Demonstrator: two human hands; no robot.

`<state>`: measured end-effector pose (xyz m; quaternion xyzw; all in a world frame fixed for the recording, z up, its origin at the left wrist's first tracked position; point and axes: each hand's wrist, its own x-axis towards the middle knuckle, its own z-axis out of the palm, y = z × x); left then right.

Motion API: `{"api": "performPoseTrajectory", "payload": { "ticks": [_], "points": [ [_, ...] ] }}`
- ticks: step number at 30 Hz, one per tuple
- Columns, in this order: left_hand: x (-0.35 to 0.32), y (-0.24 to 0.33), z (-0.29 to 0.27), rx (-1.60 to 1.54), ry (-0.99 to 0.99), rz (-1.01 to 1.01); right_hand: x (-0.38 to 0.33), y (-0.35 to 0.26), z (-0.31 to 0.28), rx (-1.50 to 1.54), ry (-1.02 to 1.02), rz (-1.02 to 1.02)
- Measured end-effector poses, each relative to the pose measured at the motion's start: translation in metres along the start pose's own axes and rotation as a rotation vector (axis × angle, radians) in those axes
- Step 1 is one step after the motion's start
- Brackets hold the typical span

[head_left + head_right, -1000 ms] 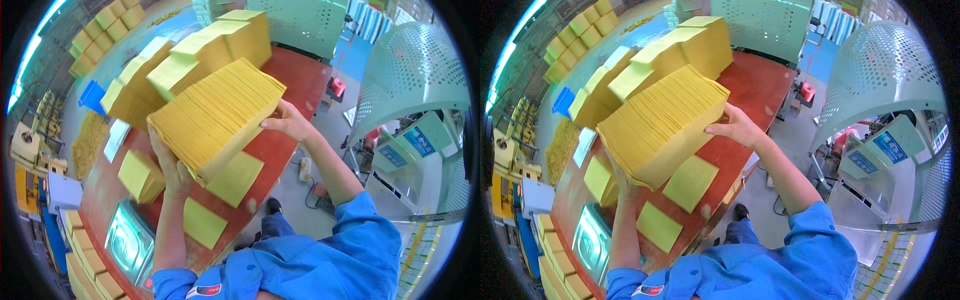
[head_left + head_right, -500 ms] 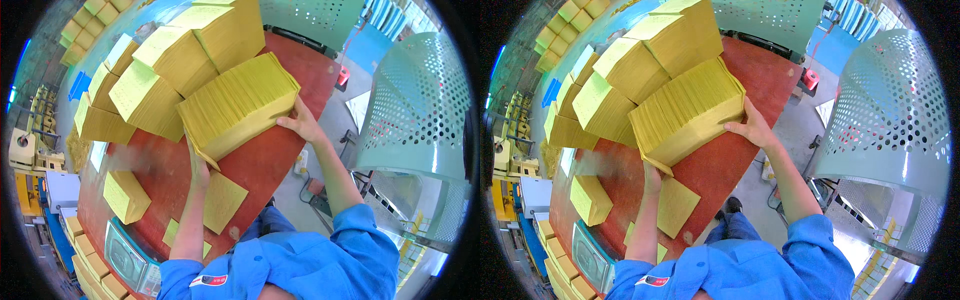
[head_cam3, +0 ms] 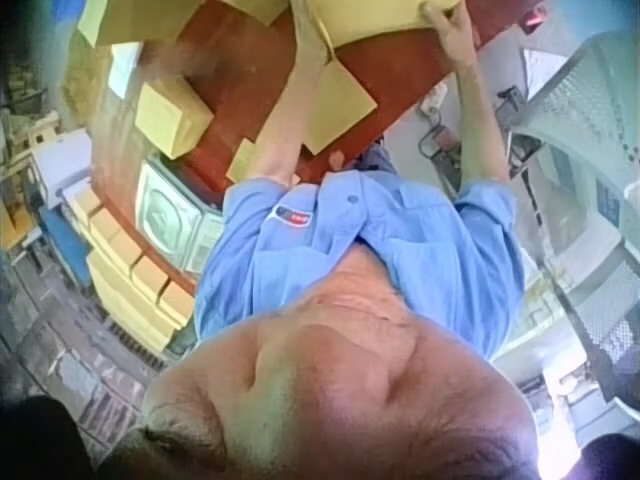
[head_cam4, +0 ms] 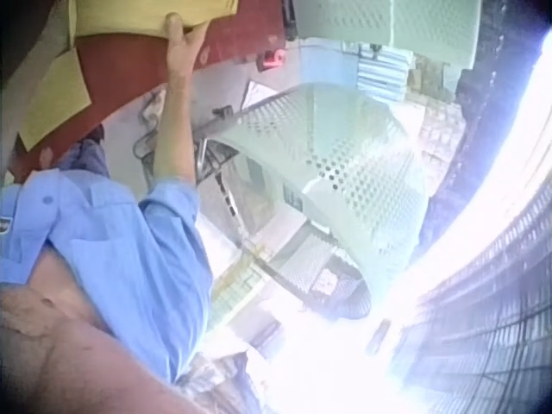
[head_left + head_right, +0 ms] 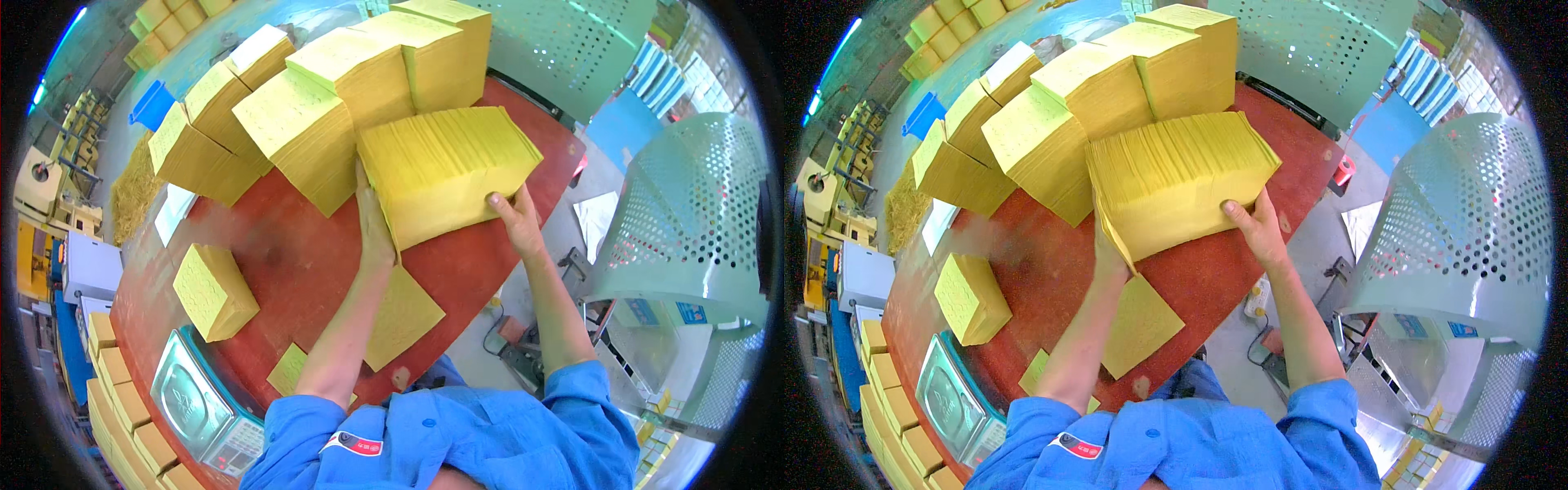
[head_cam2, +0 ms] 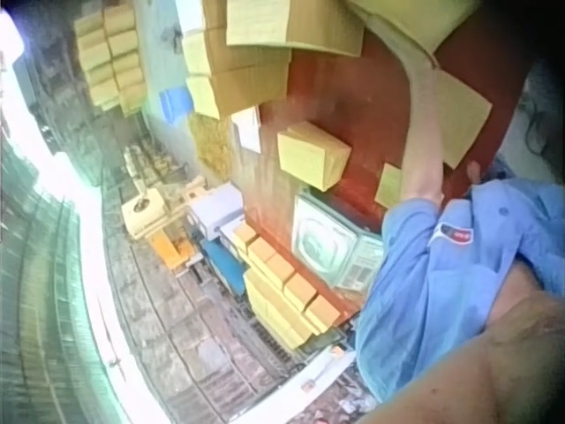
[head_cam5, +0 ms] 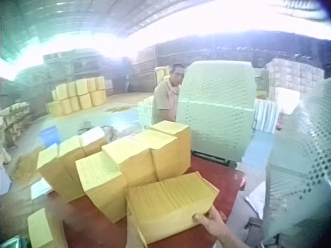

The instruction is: The recorder weighs stacks of yellow paper on an electronic scale and organizes them on a table.

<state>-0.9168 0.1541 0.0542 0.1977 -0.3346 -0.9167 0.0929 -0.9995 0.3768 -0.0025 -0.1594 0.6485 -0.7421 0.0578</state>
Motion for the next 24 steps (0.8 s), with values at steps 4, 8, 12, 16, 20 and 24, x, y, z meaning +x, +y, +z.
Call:
{"api": "performPoseTrajectory", "payload": {
  "ticks": [4,8,12,16,20,24],
  "points": [
    [-0.039,0.051,0.020,0.633,-0.219,0.249,-0.016,-0.017,0.011,0.059,0.063,0.031],
    [-0.074,0.128,0.014,1.187,-0.299,0.433,-0.050,-0.039,0.042,0.307,0.079,0.318],
    [-0.152,0.179,0.017,1.457,-0.108,0.403,-0.087,-0.046,0.097,0.528,-0.141,0.503],
    [-0.199,0.208,-0.054,0.973,0.092,0.509,-0.084,-0.052,0.196,0.493,-0.436,0.686],
    [-0.199,0.238,-0.114,0.828,0.181,0.477,-0.030,-0.016,0.276,0.600,-0.703,0.663],
    [-0.135,0.236,-0.164,0.853,0.369,0.528,0.029,0.038,0.320,0.480,-0.746,0.789]
  ]
}}
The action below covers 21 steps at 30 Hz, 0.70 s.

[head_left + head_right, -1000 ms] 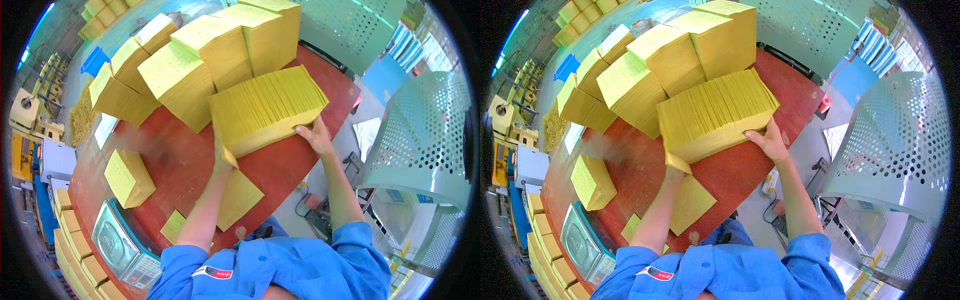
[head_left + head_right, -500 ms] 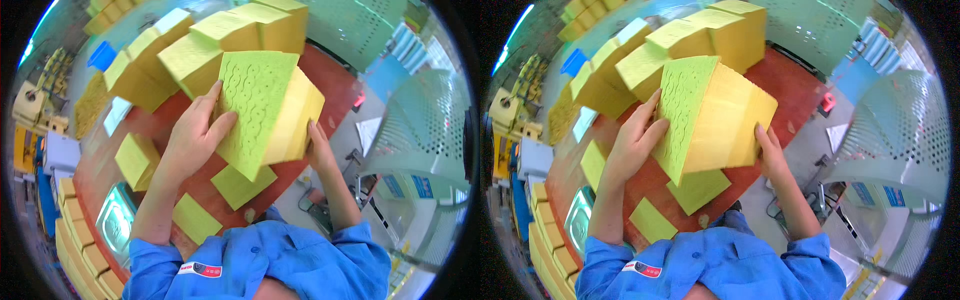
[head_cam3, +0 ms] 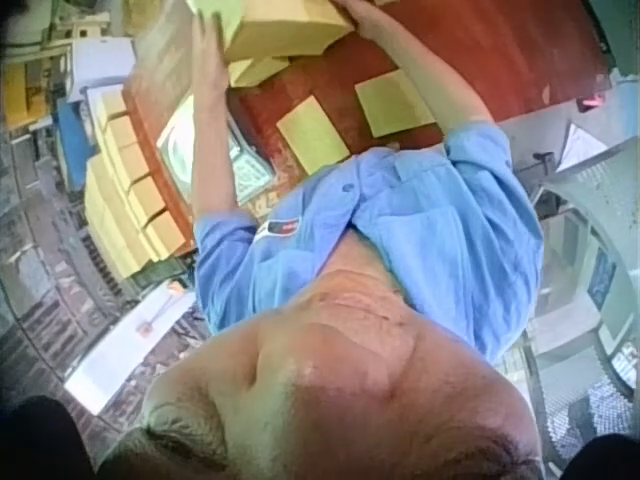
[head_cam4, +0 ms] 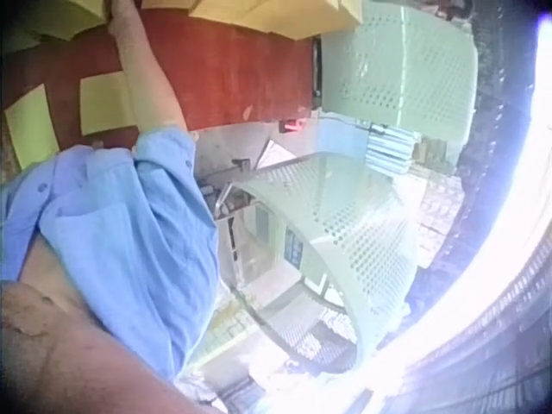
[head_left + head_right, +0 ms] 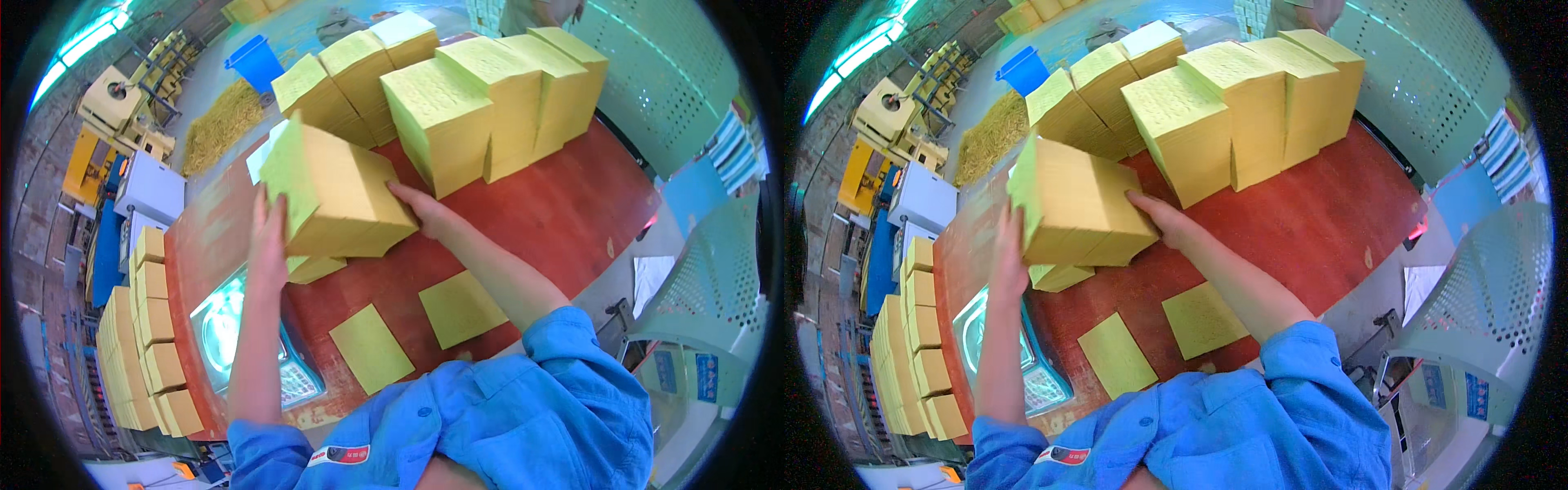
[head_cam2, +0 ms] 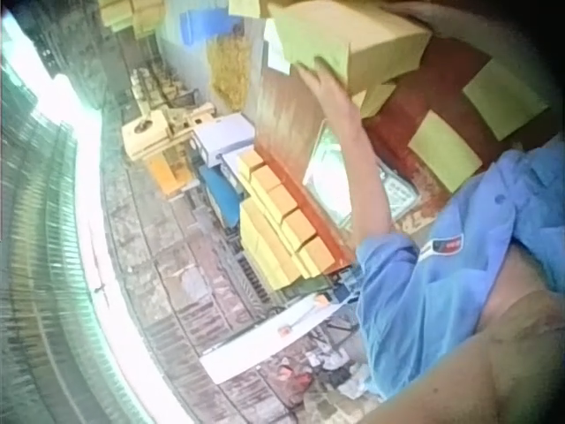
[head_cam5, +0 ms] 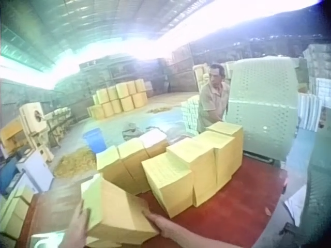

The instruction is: The recorder weighs stacks of yellow paper on an electronic scale and organizes them on a table.

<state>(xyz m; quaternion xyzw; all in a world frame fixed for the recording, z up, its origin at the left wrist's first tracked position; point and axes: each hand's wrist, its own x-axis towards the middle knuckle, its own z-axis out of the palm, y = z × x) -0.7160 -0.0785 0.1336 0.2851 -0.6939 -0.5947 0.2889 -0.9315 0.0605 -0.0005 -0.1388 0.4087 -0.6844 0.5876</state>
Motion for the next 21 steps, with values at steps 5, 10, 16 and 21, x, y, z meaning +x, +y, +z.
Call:
{"api": "performPoseTrajectory", "payload": {
  "ticks": [5,10,16,21],
  "points": [
    [0.041,0.010,0.032,-0.089,0.105,-0.186,0.022,0.003,-0.020,0.090,0.140,0.052],
    [0.047,0.015,0.042,-0.093,-0.091,-0.204,-0.047,0.017,-0.014,-0.005,0.282,-0.124],
    [0.028,0.030,0.058,-0.150,-0.106,-0.327,-0.116,0.000,0.025,-0.793,0.461,-0.470],
    [0.032,-0.004,0.053,-0.297,-0.119,-0.272,-0.104,-0.059,0.066,-0.631,0.413,-0.812]
  ]
}}
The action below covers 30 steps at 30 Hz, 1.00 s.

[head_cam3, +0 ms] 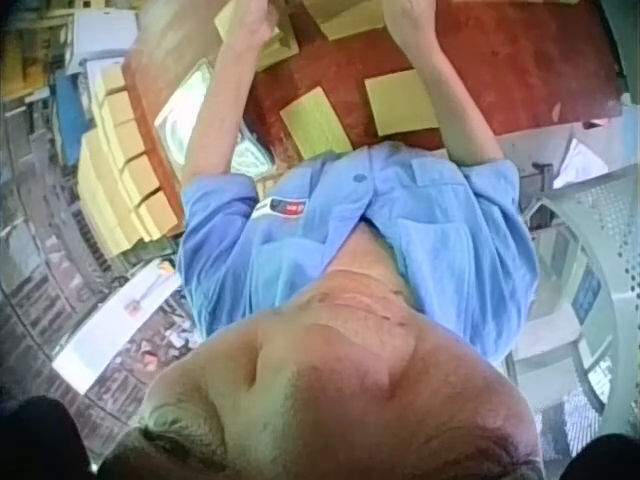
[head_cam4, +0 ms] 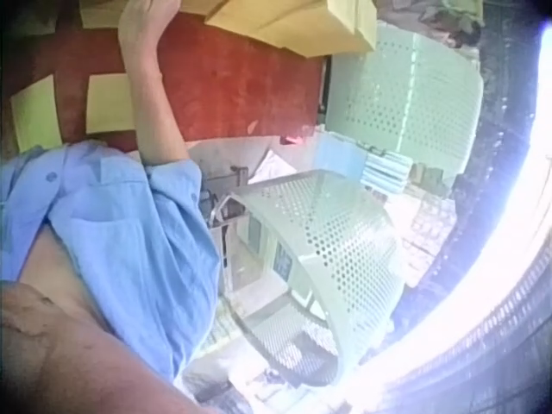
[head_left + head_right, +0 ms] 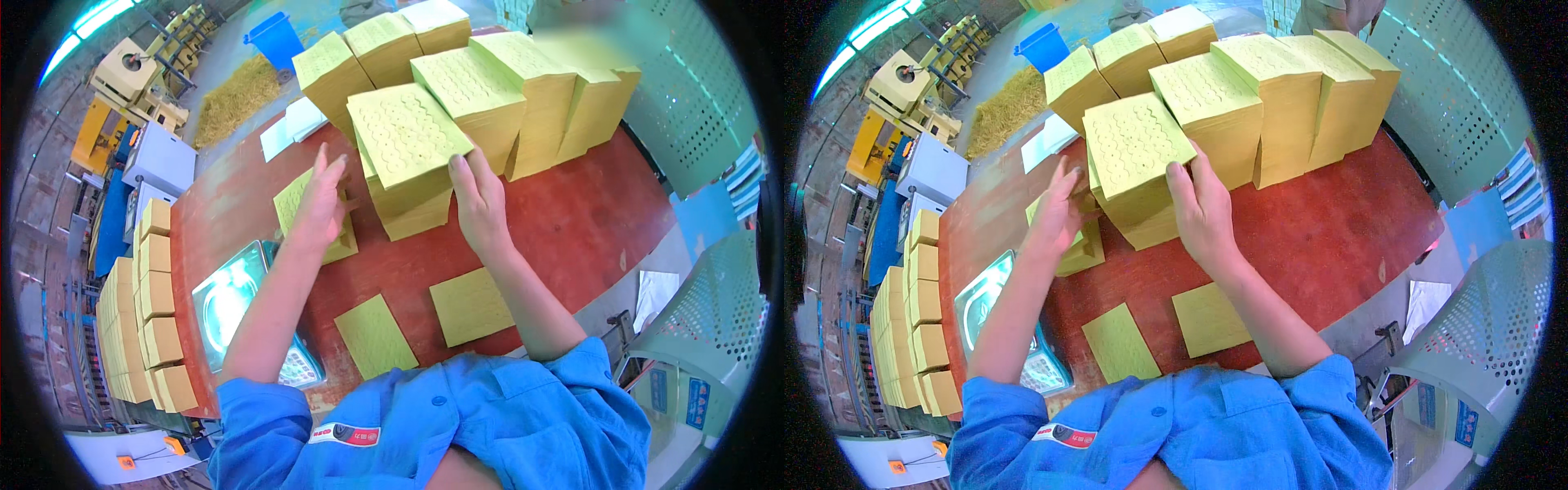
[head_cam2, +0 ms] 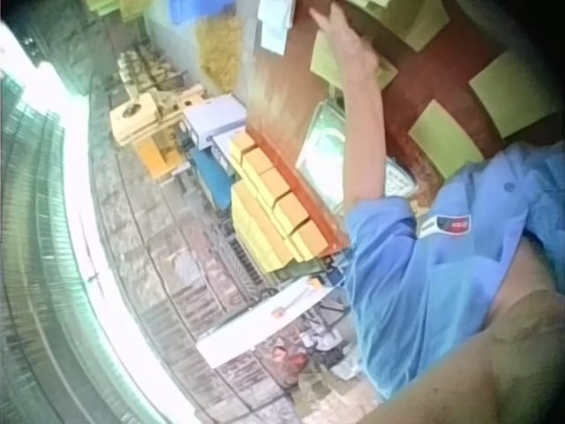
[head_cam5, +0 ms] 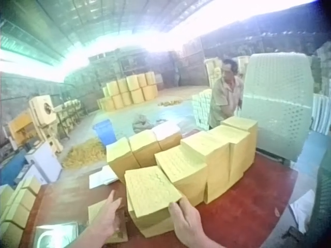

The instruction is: The recorder weighs stacks of yellow paper on an electronic scale and organizes them on a table.

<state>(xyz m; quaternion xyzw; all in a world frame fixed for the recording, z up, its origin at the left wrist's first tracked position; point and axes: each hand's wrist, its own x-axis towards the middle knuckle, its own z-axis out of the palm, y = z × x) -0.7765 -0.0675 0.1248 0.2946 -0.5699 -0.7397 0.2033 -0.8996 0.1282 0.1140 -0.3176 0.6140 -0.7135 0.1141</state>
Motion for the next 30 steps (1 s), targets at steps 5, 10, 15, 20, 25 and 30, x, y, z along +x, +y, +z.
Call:
{"api": "performPoseTrajectory", "payload": {
  "ticks": [5,10,15,20,25,30],
  "points": [
    [-0.001,0.009,0.025,-0.200,-0.165,0.130,0.011,0.000,0.007,0.024,0.094,0.042],
    [-0.002,0.006,0.031,-0.023,-0.092,0.226,0.015,0.000,-0.004,-0.116,0.152,-0.022],
    [0.011,0.005,0.021,0.584,-0.026,0.552,0.021,-0.007,-0.008,-0.206,0.086,-0.193],
    [0.022,0.009,0.011,0.521,-0.055,0.502,0.035,-0.017,0.000,-0.323,0.061,-0.187],
    [0.015,0.005,0.013,0.390,-0.088,0.426,0.052,-0.027,0.004,-0.366,-0.010,-0.178],
    [0.001,0.008,0.026,0.456,-0.080,0.545,0.050,-0.022,0.013,-0.249,0.004,-0.055]
  ]
}}
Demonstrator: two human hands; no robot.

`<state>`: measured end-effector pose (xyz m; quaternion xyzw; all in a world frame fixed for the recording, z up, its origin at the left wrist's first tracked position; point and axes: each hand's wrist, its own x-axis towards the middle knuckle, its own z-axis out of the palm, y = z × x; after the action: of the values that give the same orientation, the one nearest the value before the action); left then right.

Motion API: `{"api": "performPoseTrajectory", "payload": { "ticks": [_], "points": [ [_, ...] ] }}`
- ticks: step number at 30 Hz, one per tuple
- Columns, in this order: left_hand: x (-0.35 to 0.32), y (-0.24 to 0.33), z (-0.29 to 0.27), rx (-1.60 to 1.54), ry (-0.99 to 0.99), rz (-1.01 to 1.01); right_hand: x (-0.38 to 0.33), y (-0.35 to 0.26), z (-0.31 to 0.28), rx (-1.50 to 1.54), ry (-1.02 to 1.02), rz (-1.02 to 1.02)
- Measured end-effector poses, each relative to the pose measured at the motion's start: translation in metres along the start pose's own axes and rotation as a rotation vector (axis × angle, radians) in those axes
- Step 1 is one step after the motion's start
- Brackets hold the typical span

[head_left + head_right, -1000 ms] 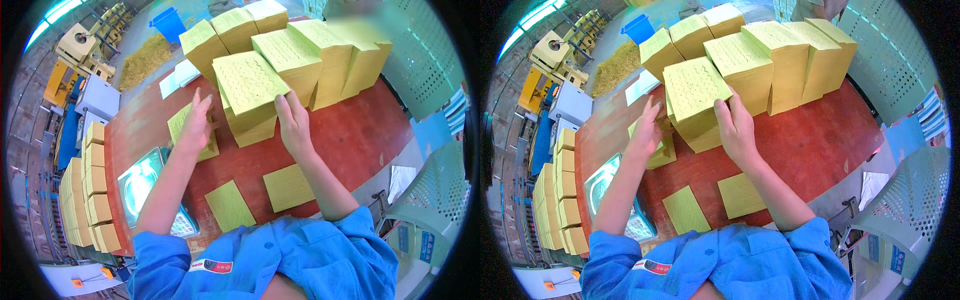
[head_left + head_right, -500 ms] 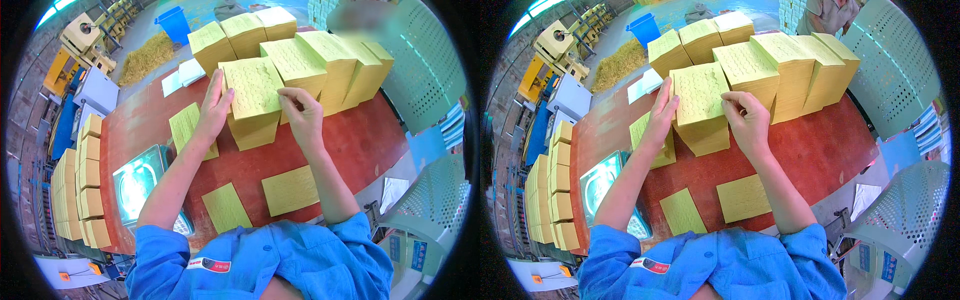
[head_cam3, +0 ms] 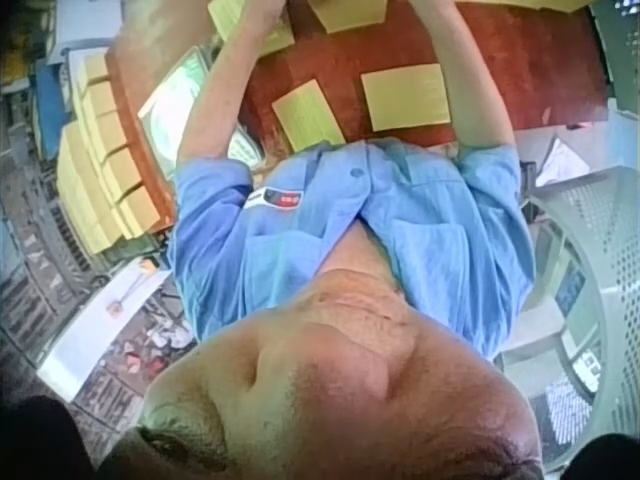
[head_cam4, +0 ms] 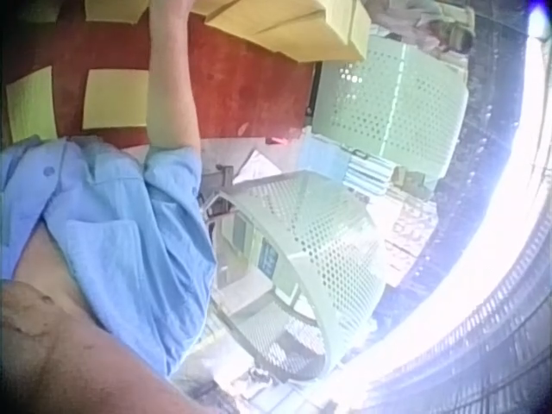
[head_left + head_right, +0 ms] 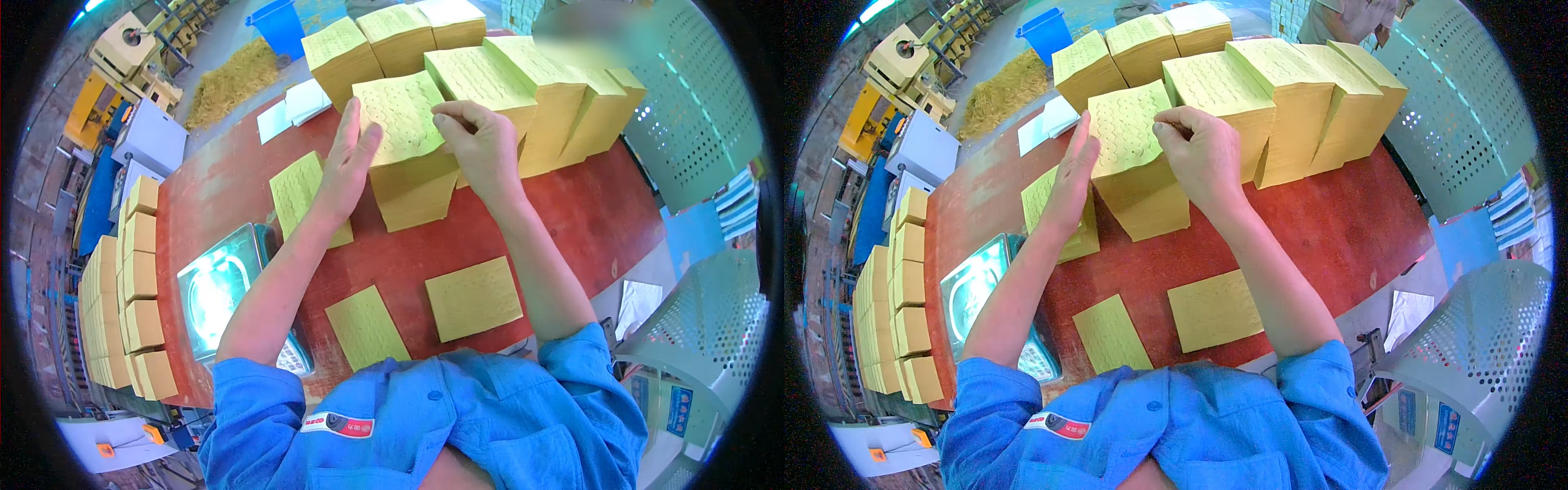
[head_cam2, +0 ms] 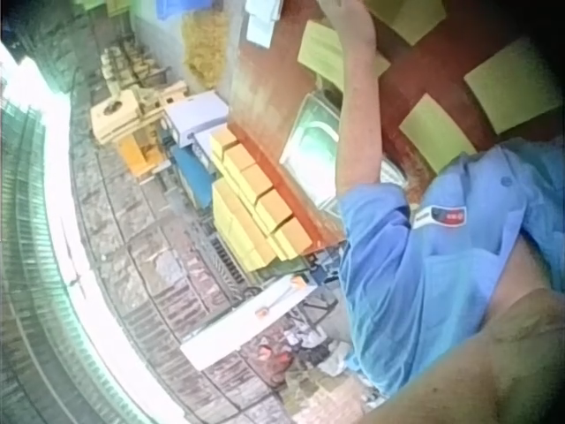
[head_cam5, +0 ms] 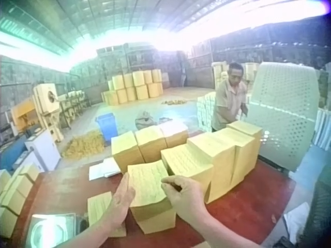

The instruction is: The recorder weighs stacks of yellow paper on an electronic scale and organizes them on a table.

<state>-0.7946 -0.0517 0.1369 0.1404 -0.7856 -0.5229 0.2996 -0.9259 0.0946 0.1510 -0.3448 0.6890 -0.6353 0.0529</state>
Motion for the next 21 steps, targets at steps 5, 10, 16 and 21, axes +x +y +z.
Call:
{"api": "performPoseTrajectory", "payload": {
  "ticks": [5,10,16,21],
  "points": [
    [-0.005,0.004,-0.003,0.463,-0.055,0.153,-0.001,0.007,-0.006,-0.096,0.013,-0.004],
    [-0.001,-0.009,-0.012,0.465,-0.073,0.170,-0.014,0.024,-0.018,-0.154,0.038,-0.091],
    [0.014,0.052,-0.027,0.844,-0.112,0.578,-0.099,0.061,-0.019,-0.247,-0.239,-0.088],
    [0.019,0.045,-0.011,1.193,-0.562,0.561,-0.138,0.084,0.057,-0.394,-0.683,-0.128]
  ]
}}
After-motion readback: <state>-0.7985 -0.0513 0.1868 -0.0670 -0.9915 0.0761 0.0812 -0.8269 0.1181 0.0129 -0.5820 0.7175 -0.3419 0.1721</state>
